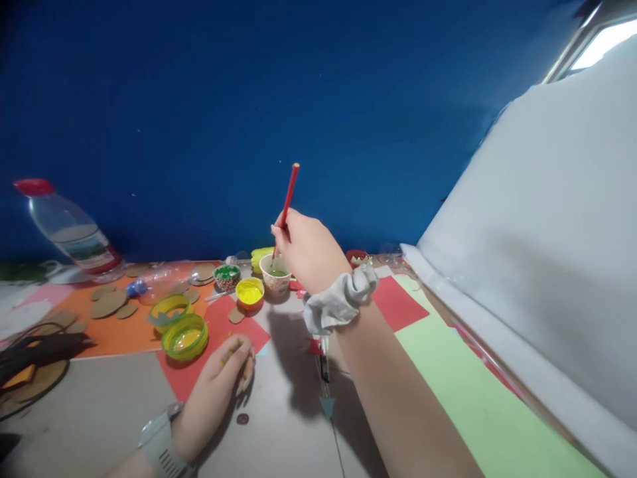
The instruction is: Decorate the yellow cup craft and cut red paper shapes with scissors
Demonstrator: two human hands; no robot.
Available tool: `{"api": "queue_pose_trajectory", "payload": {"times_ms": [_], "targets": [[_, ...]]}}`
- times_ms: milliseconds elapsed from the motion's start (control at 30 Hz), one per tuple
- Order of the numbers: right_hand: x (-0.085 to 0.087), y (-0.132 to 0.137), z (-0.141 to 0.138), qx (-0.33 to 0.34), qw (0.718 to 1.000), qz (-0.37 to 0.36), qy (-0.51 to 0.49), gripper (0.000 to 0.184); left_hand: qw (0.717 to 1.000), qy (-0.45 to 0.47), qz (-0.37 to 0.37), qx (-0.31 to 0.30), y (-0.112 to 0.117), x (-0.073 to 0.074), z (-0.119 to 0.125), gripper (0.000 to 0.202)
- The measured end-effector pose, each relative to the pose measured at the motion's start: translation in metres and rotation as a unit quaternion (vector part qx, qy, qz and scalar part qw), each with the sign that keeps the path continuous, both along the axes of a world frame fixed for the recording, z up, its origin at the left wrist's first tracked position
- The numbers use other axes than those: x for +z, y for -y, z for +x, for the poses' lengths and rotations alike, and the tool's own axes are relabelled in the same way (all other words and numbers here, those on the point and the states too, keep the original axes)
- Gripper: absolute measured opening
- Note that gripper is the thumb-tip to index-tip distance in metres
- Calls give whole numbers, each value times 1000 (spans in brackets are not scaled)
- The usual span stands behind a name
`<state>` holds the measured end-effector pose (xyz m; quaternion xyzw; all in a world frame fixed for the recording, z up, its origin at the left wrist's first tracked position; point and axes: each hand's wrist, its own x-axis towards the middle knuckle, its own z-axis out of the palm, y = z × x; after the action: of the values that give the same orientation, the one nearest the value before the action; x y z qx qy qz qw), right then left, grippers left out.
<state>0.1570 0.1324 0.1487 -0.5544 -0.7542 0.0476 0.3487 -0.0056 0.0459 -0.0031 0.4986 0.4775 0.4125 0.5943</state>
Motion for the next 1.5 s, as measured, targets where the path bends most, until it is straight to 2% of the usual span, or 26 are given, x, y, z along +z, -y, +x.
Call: {"api": "queue_pose_trajectory", "payload": {"times_ms": [233,433,833,1067,1500], "targets": [[-13,-14,1,8,999,-6,-43,17,1000,-4,3,1,0,2,1,31],[-17,-20,0,4,999,-7,-39,15,1000,-2,3,8,1,0,0,32],[-16,-16,1,21,999,-7,-43,14,1000,-3,8,-1,1,-2,-1,33],[-17,-15,2,23,999,-7,-40,13,1000,-13,8,2,2,2,-1,34],[-4,-6,0,18,998,-65,-19,17,1000,-16,12,0,2,0,-3,32]]}}
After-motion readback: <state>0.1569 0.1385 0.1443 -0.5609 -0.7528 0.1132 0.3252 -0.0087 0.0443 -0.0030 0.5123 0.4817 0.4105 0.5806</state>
